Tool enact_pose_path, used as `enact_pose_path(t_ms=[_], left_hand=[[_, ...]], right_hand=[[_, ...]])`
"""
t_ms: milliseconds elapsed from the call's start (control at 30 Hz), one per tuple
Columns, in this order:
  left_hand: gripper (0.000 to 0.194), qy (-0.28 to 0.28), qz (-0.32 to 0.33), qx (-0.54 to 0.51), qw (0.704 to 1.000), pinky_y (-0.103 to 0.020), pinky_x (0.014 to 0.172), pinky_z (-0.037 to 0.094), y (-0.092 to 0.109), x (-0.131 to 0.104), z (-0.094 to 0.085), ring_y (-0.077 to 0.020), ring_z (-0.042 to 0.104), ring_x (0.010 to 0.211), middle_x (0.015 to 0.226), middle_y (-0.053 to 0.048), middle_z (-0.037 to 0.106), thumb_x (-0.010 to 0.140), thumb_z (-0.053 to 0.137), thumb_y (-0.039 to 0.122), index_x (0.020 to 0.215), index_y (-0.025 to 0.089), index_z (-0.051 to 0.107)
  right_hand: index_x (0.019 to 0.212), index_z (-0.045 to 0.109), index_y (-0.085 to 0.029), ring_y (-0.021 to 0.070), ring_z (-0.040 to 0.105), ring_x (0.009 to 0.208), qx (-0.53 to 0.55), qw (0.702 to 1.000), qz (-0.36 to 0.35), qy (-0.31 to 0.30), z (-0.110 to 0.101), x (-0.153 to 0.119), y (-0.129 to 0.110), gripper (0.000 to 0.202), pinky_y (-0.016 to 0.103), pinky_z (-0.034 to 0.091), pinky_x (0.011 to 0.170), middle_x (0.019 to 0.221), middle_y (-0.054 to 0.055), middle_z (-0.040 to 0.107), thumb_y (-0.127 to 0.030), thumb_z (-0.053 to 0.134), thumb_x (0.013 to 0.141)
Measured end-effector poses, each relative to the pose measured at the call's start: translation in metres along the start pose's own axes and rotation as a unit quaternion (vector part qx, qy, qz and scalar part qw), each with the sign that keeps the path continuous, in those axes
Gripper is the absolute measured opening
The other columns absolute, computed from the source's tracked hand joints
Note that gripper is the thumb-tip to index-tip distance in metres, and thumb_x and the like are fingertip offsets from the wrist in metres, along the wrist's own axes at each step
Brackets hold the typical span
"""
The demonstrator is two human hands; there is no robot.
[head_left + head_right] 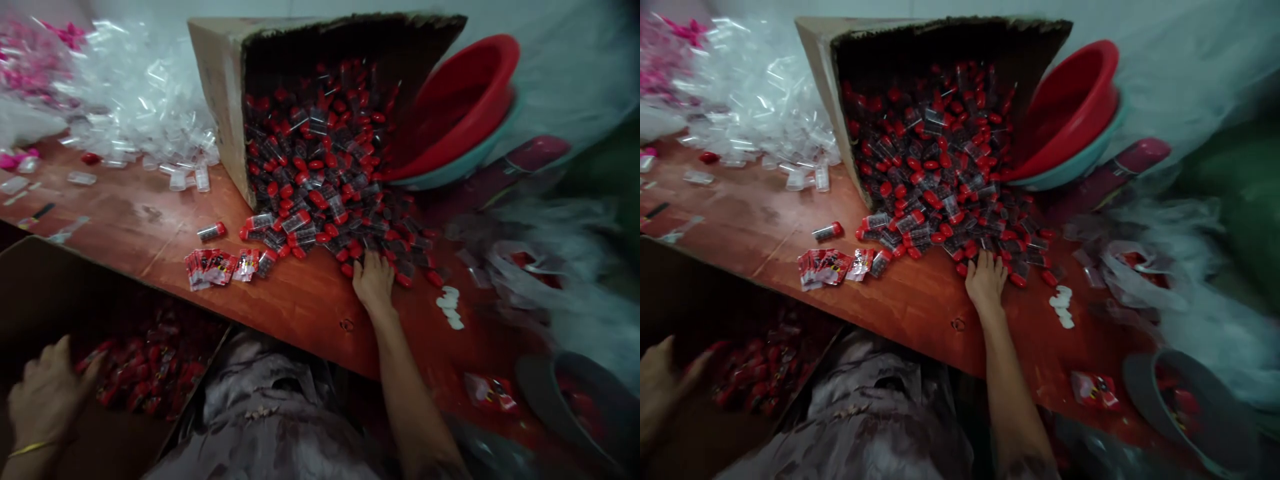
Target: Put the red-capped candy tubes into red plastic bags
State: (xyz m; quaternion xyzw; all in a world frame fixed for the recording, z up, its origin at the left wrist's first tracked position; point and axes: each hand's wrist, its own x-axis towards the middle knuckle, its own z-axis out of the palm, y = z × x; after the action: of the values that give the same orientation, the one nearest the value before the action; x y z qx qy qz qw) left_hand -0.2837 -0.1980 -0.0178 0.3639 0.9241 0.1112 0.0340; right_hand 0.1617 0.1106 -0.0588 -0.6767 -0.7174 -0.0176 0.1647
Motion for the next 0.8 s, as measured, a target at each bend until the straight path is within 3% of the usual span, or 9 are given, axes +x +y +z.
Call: enact_pose_path(t_ms=[67,133,200,300,367,467,600,733,800], left_hand=[[0.047,0.041,0.051,-0.037,0.997,-0.056,0.088,0.047,0.02,-0.002,0.006,-0.032,0.053,0.115,0.132,0.003,0.053,0.082,0.038,0.056,0.124,0.036,0.045],[0.038,0.081,0.147,-0.097,0.981,-0.046,0.097,0.043,0.063,0.002,0.015,-0.027,0.048,0.122,0.131,-0.001,0.054,0.085,0.044,0.046,0.117,0.03,0.053],[0.036,0.092,0.248,-0.101,0.959,-0.049,0.104,0.033,0.114,0.011,0.025,-0.0296,0.041,0.128,0.13,-0.009,0.055,0.086,0.045,0.04,0.114,0.022,0.058],[0.039,0.058,0.353,-0.087,0.93,-0.051,0.107,0.025,0.182,0.024,0.04,-0.0322,0.033,0.132,0.135,-0.014,0.049,0.086,0.045,0.034,0.119,0.018,0.057],[0.045,0.028,0.397,-0.08,0.914,-0.053,0.107,0.023,0.211,0.029,0.05,-0.0351,0.033,0.131,0.135,-0.016,0.048,0.084,0.049,0.035,0.124,0.015,0.054],[0.043,0.002,0.423,-0.08,0.903,-0.055,0.105,0.023,0.23,0.032,0.06,-0.0377,0.036,0.129,0.128,-0.017,0.055,0.082,0.053,0.032,0.12,0.014,0.057],[0.026,0.005,0.399,-0.107,0.911,-0.054,0.103,0.026,0.231,0.034,0.066,-0.0338,0.047,0.121,0.112,-0.01,0.066,0.085,0.047,0.024,0.1,0.02,0.068],[0.026,0.043,0.359,-0.171,0.917,-0.051,0.099,0.033,0.227,0.035,0.062,-0.0299,0.055,0.114,0.109,-0.009,0.068,0.086,0.045,0.027,0.096,0.024,0.07],[0.026,0.079,0.348,-0.212,0.91,-0.049,0.1,0.033,0.23,0.029,0.057,-0.0284,0.054,0.116,0.114,-0.008,0.066,0.086,0.047,0.028,0.099,0.025,0.069]], right_hand=[[0.129,0.044,-0.008,0.0367,0.033,0.128,0.018,1.0,-0.021,0.001,0.005,-0.012,-0.008,0.048,0.058,0.025,0.101,0.131,0.02,0.05,-0.032,0.031,0.09],[0.128,0.044,-0.008,0.0357,0.032,0.129,0.04,0.998,-0.043,-0.009,0.007,-0.023,-0.016,0.047,0.06,0.024,0.102,0.13,0.02,0.051,-0.032,0.032,0.089],[0.127,0.044,-0.008,0.0337,0.033,0.13,0.061,0.995,-0.076,-0.013,0.006,-0.031,-0.022,0.046,0.061,0.022,0.102,0.13,0.02,0.051,-0.033,0.033,0.089],[0.127,0.043,-0.011,0.0313,0.033,0.131,0.083,0.989,-0.118,0.026,0.002,-0.043,-0.028,0.046,0.06,0.022,0.103,0.132,0.018,0.049,-0.037,0.035,0.089],[0.127,0.043,-0.012,0.0305,0.033,0.131,0.097,0.984,-0.133,0.071,-0.001,-0.051,-0.031,0.047,0.058,0.025,0.103,0.132,0.018,0.049,-0.039,0.038,0.089],[0.121,0.049,-0.012,0.0292,0.039,0.128,0.128,0.973,-0.143,0.124,-0.005,-0.061,-0.037,0.043,0.053,0.029,0.103,0.127,0.018,0.054,-0.038,0.042,0.088],[0.112,0.056,-0.016,0.028,0.046,0.124,0.187,0.962,-0.151,0.131,-0.016,-0.069,-0.054,0.033,0.051,0.032,0.102,0.121,0.016,0.059,-0.034,0.046,0.087],[0.103,0.063,-0.019,0.0256,0.053,0.115,0.32,0.93,-0.16,0.087,-0.027,-0.075,-0.09,0.027,0.048,0.035,0.101,0.112,0.012,0.065,-0.032,0.048,0.086],[0.099,0.065,-0.02,0.0225,0.06,0.103,0.437,0.891,-0.121,0.011,-0.03,-0.079,-0.115,0.028,0.042,0.042,0.094,0.103,0.009,0.069,-0.036,0.046,0.087]])
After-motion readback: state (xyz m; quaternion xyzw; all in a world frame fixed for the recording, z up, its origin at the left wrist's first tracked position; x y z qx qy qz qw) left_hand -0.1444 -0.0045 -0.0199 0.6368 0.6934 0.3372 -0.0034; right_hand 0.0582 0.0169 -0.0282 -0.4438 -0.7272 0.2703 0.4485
